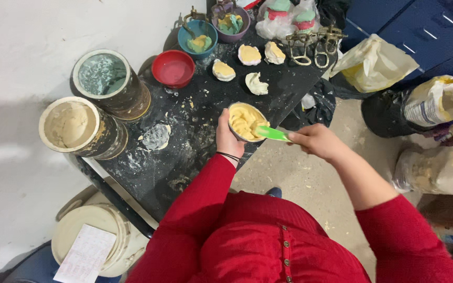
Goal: The person scoops a yellow paste from a container and fills several small white molds on a workbench. They use a green spatula to transfer the paste and smooth the surface of each mold. The person occasionally adds water from a red bowl to adjust the mixture's consistency.
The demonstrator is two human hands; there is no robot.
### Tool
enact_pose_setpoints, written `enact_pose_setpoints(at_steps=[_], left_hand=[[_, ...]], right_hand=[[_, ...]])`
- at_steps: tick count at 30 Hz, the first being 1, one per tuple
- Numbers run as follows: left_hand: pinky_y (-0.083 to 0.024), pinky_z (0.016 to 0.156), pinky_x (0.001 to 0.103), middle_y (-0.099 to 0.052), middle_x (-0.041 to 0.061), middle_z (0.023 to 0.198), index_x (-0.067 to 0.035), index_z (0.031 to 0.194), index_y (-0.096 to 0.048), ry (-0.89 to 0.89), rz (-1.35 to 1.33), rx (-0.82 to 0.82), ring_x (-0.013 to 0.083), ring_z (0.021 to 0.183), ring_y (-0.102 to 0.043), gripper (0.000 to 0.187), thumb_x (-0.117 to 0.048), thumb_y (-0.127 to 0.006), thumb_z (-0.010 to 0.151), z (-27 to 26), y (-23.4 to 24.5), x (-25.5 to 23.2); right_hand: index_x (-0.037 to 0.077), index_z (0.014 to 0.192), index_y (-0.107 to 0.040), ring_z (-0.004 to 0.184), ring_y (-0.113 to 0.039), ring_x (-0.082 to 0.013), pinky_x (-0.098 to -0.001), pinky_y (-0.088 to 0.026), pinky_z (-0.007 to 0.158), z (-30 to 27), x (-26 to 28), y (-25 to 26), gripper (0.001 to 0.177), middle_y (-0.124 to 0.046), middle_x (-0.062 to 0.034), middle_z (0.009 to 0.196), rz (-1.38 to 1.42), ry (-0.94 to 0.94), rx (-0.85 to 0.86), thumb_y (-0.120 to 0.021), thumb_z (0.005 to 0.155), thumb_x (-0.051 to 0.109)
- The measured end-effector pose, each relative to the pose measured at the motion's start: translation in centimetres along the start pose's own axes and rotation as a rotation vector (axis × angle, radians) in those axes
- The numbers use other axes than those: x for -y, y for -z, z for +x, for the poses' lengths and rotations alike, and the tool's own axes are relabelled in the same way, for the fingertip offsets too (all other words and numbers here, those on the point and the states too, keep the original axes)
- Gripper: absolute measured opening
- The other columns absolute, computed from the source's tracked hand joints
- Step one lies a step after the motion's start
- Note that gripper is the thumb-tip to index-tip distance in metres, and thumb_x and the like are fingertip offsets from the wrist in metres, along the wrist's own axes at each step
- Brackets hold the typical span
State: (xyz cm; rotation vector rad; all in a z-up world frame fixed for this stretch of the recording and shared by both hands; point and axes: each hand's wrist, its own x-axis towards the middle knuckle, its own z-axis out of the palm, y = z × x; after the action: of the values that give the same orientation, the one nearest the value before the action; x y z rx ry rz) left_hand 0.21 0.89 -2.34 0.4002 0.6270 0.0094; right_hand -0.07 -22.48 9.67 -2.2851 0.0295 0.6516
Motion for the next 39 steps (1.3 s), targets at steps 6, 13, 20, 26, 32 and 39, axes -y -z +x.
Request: enact_pose_setpoints(at_steps=[6,13,20,26,32,39], left_hand=[[-0.050,0.112,0.058,-0.063,0.014,0.146,-0.017,0.142,-0.063,0.055,-0.076,0.140,0.0358,0.133,-0.060,0.074,-0.070,-0.064,0.090,0.7,0.8,-1.8],[-0.048,0.115,0.058,-0.063,0.016,0.145,-0.014,0.139,-0.066,0.066,-0.210,0.199,0.0385,0.134,-0.060,0.074,-0.066,-0.068,0.086,1.7,0.3,-2.7],[-0.046,0.118,0.055,-0.060,0.017,0.148,-0.013,0.143,-0.063,-0.006,-0.210,0.183,0.0390,0.135,-0.058,0.077,-0.065,-0.069,0.087,3.0,0.7,-1.7],[-0.048,0.116,0.054,-0.062,0.014,0.146,-0.015,0.142,-0.064,0.019,-0.198,0.171,0.0364,0.133,-0.061,0.071,-0.062,-0.067,0.089,1.9,0.8,-1.2],[-0.053,0.102,0.066,-0.068,0.016,0.137,-0.017,0.139,-0.065,0.093,-0.050,0.121,0.0411,0.125,-0.065,0.074,-0.070,-0.065,0.087,-0.1,-1.2,-1.9],[-0.052,0.100,0.070,-0.068,0.015,0.138,-0.018,0.138,-0.065,0.039,-0.012,0.021,0.0415,0.127,-0.064,0.073,-0.072,-0.061,0.088,1.0,1.0,-3.4]], right_hand=[[0.002,0.093,-0.074,0.048,-0.043,-0.0127,-0.0255,-0.036,0.047,-1.9,-1.5,1.6,0.024,-0.054,-0.0070,0.057,0.382,0.146,-0.066,-0.063,0.105,0.019],[-0.001,0.124,-0.056,0.065,-0.072,-0.0252,-0.0397,-0.064,0.058,-2.0,0.0,-9.4,0.027,-0.069,-0.0174,0.096,0.818,-0.044,0.028,-0.051,0.110,0.022],[-0.002,0.115,-0.055,0.044,-0.058,-0.0194,-0.0311,-0.050,0.035,-1.9,3.5,-11.7,0.021,-0.061,-0.0161,0.069,0.946,0.110,-0.006,-0.044,0.110,0.016],[0.010,0.119,-0.072,0.062,-0.067,-0.0221,-0.0346,-0.053,0.057,-1.6,4.5,-6.7,0.020,-0.073,-0.0084,0.079,0.090,0.472,-0.358,-0.065,0.102,0.019],[0.022,0.129,-0.078,0.085,-0.068,-0.0314,-0.0415,-0.056,0.069,2.1,1.5,-5.8,0.036,-0.071,-0.0104,0.098,-0.403,0.951,-0.727,-0.071,0.097,0.007],[0.023,0.119,-0.083,0.088,-0.068,-0.0275,-0.0372,-0.055,0.077,2.7,-4.6,-4.2,0.027,-0.073,-0.0077,0.100,-0.426,0.966,-0.745,-0.074,0.096,0.011]])
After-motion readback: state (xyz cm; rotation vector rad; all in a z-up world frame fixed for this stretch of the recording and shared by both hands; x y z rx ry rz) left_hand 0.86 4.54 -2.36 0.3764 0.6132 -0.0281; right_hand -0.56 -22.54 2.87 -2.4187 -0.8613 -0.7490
